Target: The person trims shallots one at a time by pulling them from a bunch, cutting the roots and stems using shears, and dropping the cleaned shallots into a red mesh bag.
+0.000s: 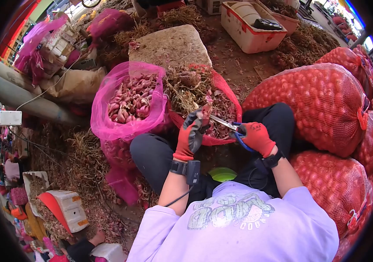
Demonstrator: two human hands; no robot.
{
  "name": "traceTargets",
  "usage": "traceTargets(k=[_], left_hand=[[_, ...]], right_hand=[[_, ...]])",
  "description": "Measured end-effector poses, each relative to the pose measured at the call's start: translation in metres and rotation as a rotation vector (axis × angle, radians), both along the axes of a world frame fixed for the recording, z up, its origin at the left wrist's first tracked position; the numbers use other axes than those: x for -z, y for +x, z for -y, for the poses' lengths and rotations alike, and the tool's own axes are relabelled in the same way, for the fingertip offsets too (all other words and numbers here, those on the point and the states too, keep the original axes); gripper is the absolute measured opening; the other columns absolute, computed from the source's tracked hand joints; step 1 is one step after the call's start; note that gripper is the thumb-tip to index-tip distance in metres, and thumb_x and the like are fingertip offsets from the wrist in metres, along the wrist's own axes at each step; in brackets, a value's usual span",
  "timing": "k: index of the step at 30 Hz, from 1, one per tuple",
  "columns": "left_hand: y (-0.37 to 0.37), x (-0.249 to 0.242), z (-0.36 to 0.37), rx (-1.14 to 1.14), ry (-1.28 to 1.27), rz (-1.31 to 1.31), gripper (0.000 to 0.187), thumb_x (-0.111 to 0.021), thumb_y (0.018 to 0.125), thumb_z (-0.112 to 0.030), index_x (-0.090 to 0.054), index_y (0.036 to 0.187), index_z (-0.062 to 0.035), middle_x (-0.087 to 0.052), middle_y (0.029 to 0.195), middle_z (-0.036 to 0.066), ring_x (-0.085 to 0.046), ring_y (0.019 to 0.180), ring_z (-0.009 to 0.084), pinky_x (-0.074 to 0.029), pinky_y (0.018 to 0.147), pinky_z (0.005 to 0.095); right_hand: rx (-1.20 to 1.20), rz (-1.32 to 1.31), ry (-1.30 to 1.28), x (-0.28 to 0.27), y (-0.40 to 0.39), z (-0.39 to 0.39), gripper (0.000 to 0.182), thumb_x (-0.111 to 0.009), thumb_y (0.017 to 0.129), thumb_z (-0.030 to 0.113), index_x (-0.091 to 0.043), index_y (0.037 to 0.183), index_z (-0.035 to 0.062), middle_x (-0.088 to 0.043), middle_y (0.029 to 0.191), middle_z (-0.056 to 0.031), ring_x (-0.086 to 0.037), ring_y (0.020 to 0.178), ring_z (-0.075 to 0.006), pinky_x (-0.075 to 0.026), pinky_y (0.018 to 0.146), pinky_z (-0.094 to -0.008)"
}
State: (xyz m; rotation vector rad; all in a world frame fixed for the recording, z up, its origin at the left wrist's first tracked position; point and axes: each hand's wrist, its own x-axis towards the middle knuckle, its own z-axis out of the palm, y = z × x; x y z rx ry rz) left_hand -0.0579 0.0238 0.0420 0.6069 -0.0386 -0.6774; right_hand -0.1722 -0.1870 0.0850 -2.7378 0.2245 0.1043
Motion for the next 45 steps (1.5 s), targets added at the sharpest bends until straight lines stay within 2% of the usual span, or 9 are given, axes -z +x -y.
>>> traceTargets(k=[8, 17, 21, 24, 27, 30, 31, 35, 45], left_hand=[[0.002, 0.022, -0.003, -0.036, -0.021, -0.012, 0.031, -0.055, 0.094, -0.016, -0.052, 0.125, -0.0099, -0.058, 0.114, 0.002, -0.059, 0.098, 0.0137, -0.049, 0.086, 0.0333], [-0.019, -0.007, 0.006, 0.164, 0.334, 0.272, 0.034, -0.053, 0.096, -0.018, -0.048, 0.126, -0.0034, -0.059, 0.104, 0.001, -0.057, 0.085, 0.0074, -0.047, 0.073, 0.0207], [-0.016, -0.006, 0.007, 0.087, 0.298, 0.216, 0.034, -0.053, 0.096, -0.018, -0.048, 0.126, -0.0018, -0.059, 0.101, -0.001, -0.054, 0.08, 0.0042, -0.043, 0.067, 0.0175], [-0.01, -0.012, 0.003, 0.184, 0.353, 0.168, 0.033, -0.052, 0.097, -0.017, -0.048, 0.127, -0.0024, -0.059, 0.1, 0.0, -0.055, 0.083, 0.0051, -0.044, 0.07, 0.0181], [-0.012, -0.011, 0.005, 0.198, 0.256, 0.069, 0.032, -0.051, 0.096, -0.014, -0.048, 0.127, -0.0047, -0.059, 0.102, 0.001, -0.057, 0.088, 0.0075, -0.046, 0.073, 0.0199], [-0.009, 0.004, 0.01, 0.054, 0.139, -0.051, 0.032, -0.052, 0.096, -0.01, -0.048, 0.128, -0.0076, -0.058, 0.107, 0.003, -0.058, 0.093, 0.0108, -0.048, 0.076, 0.0224], [-0.007, 0.012, 0.012, -0.017, 0.11, -0.092, 0.033, -0.052, 0.095, -0.01, -0.048, 0.128, -0.0085, -0.058, 0.108, 0.003, -0.058, 0.095, 0.012, -0.049, 0.077, 0.0233], [-0.002, 0.004, 0.005, -0.027, -0.056, -0.111, 0.032, -0.053, 0.094, -0.009, -0.049, 0.126, -0.0085, -0.06, 0.11, 0.003, -0.06, 0.098, 0.0147, -0.049, 0.089, 0.0335], [-0.005, 0.008, 0.005, -0.001, 0.072, -0.05, 0.035, -0.054, 0.093, -0.004, -0.047, 0.127, -0.0032, -0.059, 0.112, 0.005, -0.06, 0.097, 0.0142, -0.05, 0.083, 0.0262]], right_hand=[[0.074, 0.203, -0.062, -0.016, -0.012, 0.001, 0.046, -0.069, 0.074, 0.05, -0.064, 0.089, 0.0076, -0.064, 0.09, -0.0128, -0.063, 0.081, -0.0318, -0.049, 0.068, -0.0383], [-0.104, 0.398, 0.458, 0.021, 0.058, -0.036, 0.032, -0.069, 0.078, 0.028, -0.063, 0.097, 0.0036, -0.065, 0.084, -0.0124, -0.064, 0.076, -0.0261, -0.05, 0.07, -0.037], [0.098, 0.325, 0.939, 0.035, 0.077, -0.045, 0.018, -0.067, 0.081, 0.015, -0.065, 0.094, 0.0021, -0.065, 0.072, -0.006, -0.058, 0.063, -0.0103, -0.048, 0.061, -0.0298], [0.168, 0.238, 1.092, 0.039, 0.077, -0.038, 0.018, -0.067, 0.082, 0.015, -0.064, 0.094, 0.0015, -0.065, 0.076, -0.0043, -0.059, 0.063, -0.0105, -0.047, 0.06, -0.0294], [0.324, 0.168, 1.625, 0.04, 0.071, -0.031, 0.026, -0.065, 0.084, 0.022, -0.063, 0.101, 0.0018, -0.066, 0.087, -0.006, -0.06, 0.077, -0.0107, -0.048, 0.068, -0.0272], [0.22, 0.115, 0.774, -0.003, 0.053, -0.019, 0.041, -0.069, 0.081, 0.035, -0.062, 0.102, 0.0009, -0.065, 0.087, -0.0069, -0.063, 0.076, -0.0146, -0.049, 0.069, -0.0319], [0.175, 0.212, 0.147, 0.023, 0.046, -0.006, 0.055, -0.069, 0.076, 0.051, -0.062, 0.102, 0.0028, -0.064, 0.091, -0.0114, -0.064, 0.085, -0.024, -0.049, 0.074, -0.0364], [0.091, 0.185, 0.054, 0.002, 0.015, -0.006, 0.052, -0.066, 0.076, 0.053, -0.062, 0.096, 0.0053, -0.062, 0.088, -0.0131, -0.063, 0.083, -0.0302, -0.048, 0.072, -0.0393], [0.016, 0.069, -0.11, 0.003, 0.007, -0.012, 0.036, -0.063, 0.079, 0.043, -0.065, 0.08, 0.0073, -0.064, 0.074, -0.0115, -0.063, 0.07, -0.0294, -0.048, 0.061, -0.0411]])
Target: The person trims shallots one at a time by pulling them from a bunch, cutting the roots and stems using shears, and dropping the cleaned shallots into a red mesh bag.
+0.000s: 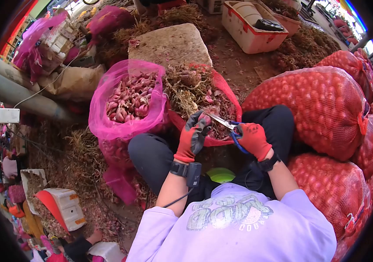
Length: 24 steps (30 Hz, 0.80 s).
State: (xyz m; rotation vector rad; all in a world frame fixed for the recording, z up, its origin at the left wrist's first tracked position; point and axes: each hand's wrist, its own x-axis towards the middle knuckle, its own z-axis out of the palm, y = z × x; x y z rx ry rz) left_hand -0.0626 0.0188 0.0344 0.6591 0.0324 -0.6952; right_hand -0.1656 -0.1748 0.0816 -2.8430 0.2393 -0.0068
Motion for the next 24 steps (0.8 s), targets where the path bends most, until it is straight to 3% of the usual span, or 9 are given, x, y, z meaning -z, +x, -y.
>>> traceTargets(k=[3, 6, 9, 11, 17, 18, 20, 24], left_hand=[[-0.001, -0.006, 0.002, -0.043, 0.041, 0.119, 0.036, -0.055, 0.091, 0.0, -0.048, 0.126, -0.0031, -0.059, 0.11, 0.004, -0.06, 0.097, 0.0142, -0.051, 0.083, 0.0274], [0.001, -0.006, 0.004, -0.115, 0.092, 0.211, 0.037, -0.056, 0.088, 0.004, -0.05, 0.124, -0.0047, -0.058, 0.107, 0.003, -0.059, 0.096, 0.0135, -0.051, 0.081, 0.029], [0.0, -0.003, 0.007, -0.199, 0.218, 0.341, 0.037, -0.058, 0.087, 0.005, -0.051, 0.122, -0.0031, -0.057, 0.107, 0.002, -0.057, 0.094, 0.0112, -0.049, 0.083, 0.0265], [-0.002, -0.006, 0.01, -0.21, 0.337, 0.414, 0.037, -0.059, 0.086, 0.005, -0.051, 0.121, -0.0023, -0.057, 0.108, 0.002, -0.056, 0.094, 0.0096, -0.048, 0.083, 0.0242], [-0.005, -0.004, 0.006, -0.193, 0.348, 0.412, 0.037, -0.061, 0.086, 0.003, -0.051, 0.121, -0.0026, -0.057, 0.104, 0.0, -0.056, 0.093, 0.0079, -0.048, 0.082, 0.0237], [-0.004, -0.003, 0.005, -0.169, 0.247, 0.339, 0.037, -0.061, 0.087, 0.002, -0.051, 0.121, -0.0033, -0.057, 0.105, 0.001, -0.056, 0.093, 0.0084, -0.048, 0.081, 0.0239], [0.0, -0.004, 0.005, -0.123, 0.045, 0.194, 0.036, -0.059, 0.088, 0.001, -0.051, 0.122, -0.0048, -0.058, 0.105, 0.001, -0.058, 0.093, 0.0093, -0.048, 0.081, 0.0242], [-0.006, -0.012, 0.004, -0.047, 0.008, 0.019, 0.033, -0.055, 0.091, -0.001, -0.052, 0.124, -0.007, -0.059, 0.11, 0.003, -0.061, 0.098, 0.0132, -0.05, 0.086, 0.0264]], right_hand=[[0.027, -0.007, 0.014, 0.004, 0.002, 0.006, 0.038, -0.063, 0.078, 0.045, -0.065, 0.072, 0.0072, -0.063, 0.069, -0.013, -0.064, 0.067, -0.0293, -0.047, 0.058, -0.0417], [0.019, 0.118, 0.085, -0.002, -0.003, 0.007, 0.041, -0.064, 0.077, 0.048, -0.065, 0.077, 0.0075, -0.063, 0.072, -0.0115, -0.063, 0.068, -0.0293, -0.047, 0.059, -0.0413], [-0.007, 0.237, -0.003, 0.001, -0.007, 0.004, 0.043, -0.065, 0.076, 0.051, -0.064, 0.082, 0.0081, -0.063, 0.074, -0.0091, -0.063, 0.069, -0.0289, -0.047, 0.06, -0.0406], [-0.002, 0.208, -0.045, 0.004, -0.009, 0.003, 0.042, -0.065, 0.077, 0.05, -0.063, 0.085, 0.0083, -0.062, 0.075, -0.0079, -0.062, 0.069, -0.0286, -0.047, 0.061, -0.0403], [0.019, 0.004, -0.011, 0.009, -0.006, 0.002, 0.036, -0.064, 0.079, 0.042, -0.065, 0.079, 0.0066, -0.063, 0.072, -0.0123, -0.063, 0.069, -0.0294, -0.047, 0.061, -0.0403], [0.02, -0.033, 0.017, 0.008, -0.005, 0.002, 0.035, -0.064, 0.079, 0.041, -0.066, 0.079, 0.0062, -0.063, 0.071, -0.0135, -0.063, 0.069, -0.0299, -0.047, 0.061, -0.0403], [0.026, -0.095, 0.264, 0.015, -0.006, 0.001, 0.035, -0.064, 0.08, 0.04, -0.067, 0.081, 0.0055, -0.064, 0.072, -0.015, -0.063, 0.07, -0.0311, -0.047, 0.061, -0.0402], [0.06, -0.23, 0.821, 0.004, -0.009, -0.006, 0.037, -0.064, 0.081, 0.041, -0.068, 0.089, 0.0051, -0.065, 0.078, -0.0162, -0.063, 0.073, -0.0328, -0.047, 0.063, -0.0397]])
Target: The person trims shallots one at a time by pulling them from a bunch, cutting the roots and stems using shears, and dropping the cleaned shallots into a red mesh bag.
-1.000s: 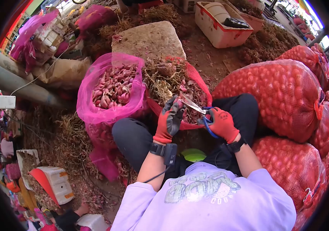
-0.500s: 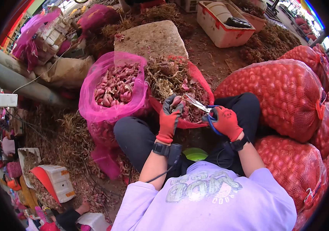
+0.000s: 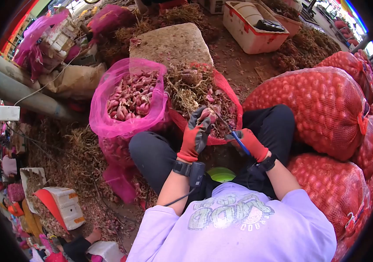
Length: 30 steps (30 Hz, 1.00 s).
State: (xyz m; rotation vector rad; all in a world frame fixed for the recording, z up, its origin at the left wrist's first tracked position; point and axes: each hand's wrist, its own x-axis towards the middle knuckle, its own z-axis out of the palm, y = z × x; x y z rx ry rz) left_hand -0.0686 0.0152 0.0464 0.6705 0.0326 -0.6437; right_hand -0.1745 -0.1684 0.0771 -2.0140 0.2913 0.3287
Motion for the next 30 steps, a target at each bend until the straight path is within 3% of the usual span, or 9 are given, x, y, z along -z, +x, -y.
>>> traceTargets(k=[6, 9, 15, 18, 21, 24, 27, 30], left_hand=[[0.005, 0.016, -0.001, -0.084, -0.035, 0.0, 0.033, -0.056, 0.092, -0.005, -0.051, 0.124, -0.0095, -0.06, 0.109, 0.002, -0.061, 0.097, 0.0121, -0.051, 0.082, 0.0275], [0.005, 0.016, -0.003, -0.03, -0.074, 0.009, 0.033, -0.055, 0.092, -0.003, -0.051, 0.124, -0.0095, -0.06, 0.109, 0.002, -0.061, 0.098, 0.0124, -0.051, 0.083, 0.0273], [0.003, 0.013, 0.0, 0.0, -0.068, -0.036, 0.035, -0.053, 0.092, -0.001, -0.05, 0.126, -0.008, -0.059, 0.111, 0.002, -0.06, 0.099, 0.0138, -0.051, 0.086, 0.03], [0.005, 0.013, 0.0, 0.094, -0.104, -0.143, 0.035, -0.054, 0.091, -0.001, -0.05, 0.125, -0.0084, -0.059, 0.109, 0.001, -0.061, 0.097, 0.0143, -0.052, 0.084, 0.0295], [-0.002, -0.002, 0.001, 0.052, 0.131, 0.071, 0.034, -0.054, 0.091, 0.0, -0.05, 0.124, -0.0061, -0.06, 0.107, 0.002, -0.061, 0.096, 0.0143, -0.051, 0.084, 0.03], [0.003, 0.029, 0.002, -0.013, 0.122, 0.267, 0.037, -0.056, 0.087, 0.004, -0.05, 0.123, -0.003, -0.058, 0.11, 0.005, -0.057, 0.094, 0.0102, -0.049, 0.08, 0.0234], [0.001, 0.018, 0.005, -0.055, 0.199, 0.29, 0.041, -0.055, 0.085, 0.008, -0.048, 0.124, -0.0005, -0.058, 0.109, 0.006, -0.056, 0.092, 0.0096, -0.048, 0.079, 0.0223], [0.0, 0.003, 0.001, -0.009, 0.025, 0.245, 0.038, -0.056, 0.085, 0.007, -0.05, 0.122, 0.0001, -0.059, 0.107, 0.004, -0.057, 0.09, 0.0086, -0.048, 0.079, 0.0212]], right_hand=[[0.093, 0.431, -0.673, 0.005, 0.002, 0.001, 0.04, -0.065, 0.079, 0.045, -0.066, 0.085, 0.0055, -0.063, 0.074, -0.0149, -0.062, 0.07, -0.0321, -0.048, 0.065, -0.0389], [0.058, 0.417, -0.775, -0.004, 0.001, -0.003, 0.037, -0.064, 0.079, 0.044, -0.064, 0.085, 0.0073, -0.061, 0.071, -0.0116, -0.062, 0.068, -0.0313, -0.049, 0.064, -0.0394], [-0.021, 0.201, -0.745, 0.01, 0.001, 0.005, 0.035, -0.063, 0.08, 0.041, -0.067, 0.078, 0.0064, -0.063, 0.067, -0.0139, -0.062, 0.063, -0.0321, -0.048, 0.059, -0.0421], [-0.007, 0.169, -0.515, 0.008, 0.001, 0.005, 0.036, -0.063, 0.08, 0.041, -0.068, 0.077, 0.0055, -0.062, 0.065, -0.0158, -0.062, 0.061, -0.0329, -0.048, 0.058, -0.0426], [0.027, 0.183, -0.498, 0.002, 0.001, 0.003, 0.037, -0.062, 0.08, 0.042, -0.068, 0.078, 0.0048, -0.061, 0.066, -0.017, -0.062, 0.064, -0.034, -0.047, 0.059, -0.0422], [0.158, 0.503, -0.684, 0.015, -0.001, 0.004, 0.044, -0.063, 0.08, 0.046, -0.067, 0.071, 0.0033, -0.061, 0.064, -0.016, -0.062, 0.064, -0.0348, -0.047, 0.059, -0.0422], [0.027, 0.442, -0.851, 0.002, -0.002, 0.001, 0.047, -0.063, 0.08, 0.048, -0.066, 0.077, 0.0013, -0.064, 0.071, -0.0156, -0.062, 0.067, -0.0355, -0.047, 0.06, -0.0422], [-0.052, 0.077, -0.557, 0.011, -0.001, 0.017, 0.043, -0.065, 0.082, 0.043, -0.065, 0.088, 0.0012, -0.067, 0.081, -0.0125, -0.063, 0.064, -0.0262, -0.047, 0.056, -0.0359]])
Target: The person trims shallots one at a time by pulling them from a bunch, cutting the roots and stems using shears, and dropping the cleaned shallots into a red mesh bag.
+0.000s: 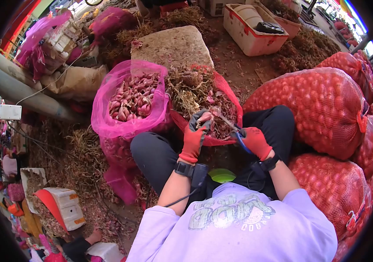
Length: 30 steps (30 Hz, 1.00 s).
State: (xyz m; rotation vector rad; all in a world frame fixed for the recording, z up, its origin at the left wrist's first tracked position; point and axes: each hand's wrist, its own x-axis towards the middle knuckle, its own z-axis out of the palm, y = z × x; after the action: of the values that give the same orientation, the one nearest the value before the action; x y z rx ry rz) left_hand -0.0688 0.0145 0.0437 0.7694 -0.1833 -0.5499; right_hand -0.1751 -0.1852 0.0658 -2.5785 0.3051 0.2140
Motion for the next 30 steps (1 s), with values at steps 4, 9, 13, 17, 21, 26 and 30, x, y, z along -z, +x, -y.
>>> traceTargets(k=[4, 9, 13, 17, 21, 26, 30], left_hand=[[-0.002, -0.007, -0.002, 0.029, 0.166, 0.062, 0.03, -0.057, 0.086, 0.002, -0.056, 0.116, 0.0006, -0.06, 0.098, 0.002, -0.056, 0.082, 0.0068, -0.046, 0.073, 0.0183], [-0.003, 0.01, -0.002, 0.129, 0.429, 0.092, 0.016, -0.056, 0.088, -0.003, -0.063, 0.103, -0.0018, -0.061, 0.081, -0.002, -0.053, 0.068, 0.0052, -0.043, 0.061, 0.0187], [-0.002, 0.008, -0.012, 0.044, 0.355, 0.035, 0.014, -0.054, 0.092, -0.011, -0.063, 0.1, -0.0035, -0.059, 0.073, -0.003, -0.052, 0.062, 0.0061, -0.042, 0.058, 0.0211], [0.006, 0.006, -0.009, -0.007, 0.105, -0.109, 0.028, -0.052, 0.096, -0.02, -0.056, 0.117, -0.0017, -0.059, 0.085, 0.002, -0.057, 0.078, 0.0101, -0.046, 0.071, 0.0242], [0.002, -0.001, 0.002, 0.174, 0.133, 0.082, 0.031, -0.053, 0.093, -0.012, -0.053, 0.122, -0.0015, -0.059, 0.102, 0.004, -0.057, 0.092, 0.0101, -0.046, 0.085, 0.0268], [-0.001, 0.003, -0.002, 0.197, 0.265, 0.03, 0.024, -0.057, 0.092, -0.013, -0.057, 0.113, -0.0015, -0.063, 0.099, 0.002, -0.059, 0.087, 0.0098, -0.048, 0.079, 0.0251], [0.0, 0.028, 0.002, 0.01, 0.352, 0.115, 0.016, -0.057, 0.092, -0.01, -0.059, 0.106, -0.0015, -0.063, 0.092, 0.001, -0.058, 0.08, 0.0089, -0.049, 0.072, 0.0235]], right_hand=[[0.264, 0.003, 0.856, -0.007, 0.004, -0.002, 0.032, -0.065, 0.086, 0.031, -0.065, 0.099, 0.0026, -0.066, 0.087, -0.0054, -0.059, 0.063, -0.0101, -0.043, 0.052, -0.0252], [0.154, 0.05, 1.203, -0.011, 0.042, -0.025, 0.03, -0.064, 0.087, 0.024, -0.065, 0.109, 0.0029, -0.066, 0.09, -0.0014, -0.057, 0.069, -0.0054, -0.044, 0.058, -0.0212], [0.146, 0.011, 1.413, -0.01, 0.045, -0.041, 0.036, -0.063, 0.087, 0.023, -0.059, 0.118, 0.0052, -0.064, 0.096, -0.0018, -0.056, 0.07, -0.0087, -0.045, 0.062, -0.0213], [0.267, -0.11, 1.976, -0.003, 0.045, -0.045, 0.032, -0.057, 0.09, 0.019, -0.051, 0.12, 0.0085, -0.059, 0.092, 0.0006, -0.055, 0.07, -0.0105, -0.045, 0.061, -0.0223], [0.2, -0.133, 2.064, -0.001, 0.04, -0.044, 0.017, -0.051, 0.093, 0.018, -0.05, 0.108, 0.0109, -0.057, 0.083, 0.0006, -0.053, 0.061, -0.0087, -0.044, 0.052, -0.022], [0.399, -0.014, 1.589, 0.005, 0.032, -0.039, 0.019, -0.056, 0.092, 0.021, -0.059, 0.102, 0.006, -0.06, 0.076, 0.0005, -0.053, 0.054, -0.0061, -0.042, 0.045, -0.0199], [0.392, 0.237, 1.203, 0.001, 0.033, -0.034, 0.024, -0.059, 0.091, 0.024, -0.062, 0.1, 0.0016, -0.062, 0.08, -0.0011, -0.058, 0.064, -0.0068, -0.046, 0.055, -0.02]])
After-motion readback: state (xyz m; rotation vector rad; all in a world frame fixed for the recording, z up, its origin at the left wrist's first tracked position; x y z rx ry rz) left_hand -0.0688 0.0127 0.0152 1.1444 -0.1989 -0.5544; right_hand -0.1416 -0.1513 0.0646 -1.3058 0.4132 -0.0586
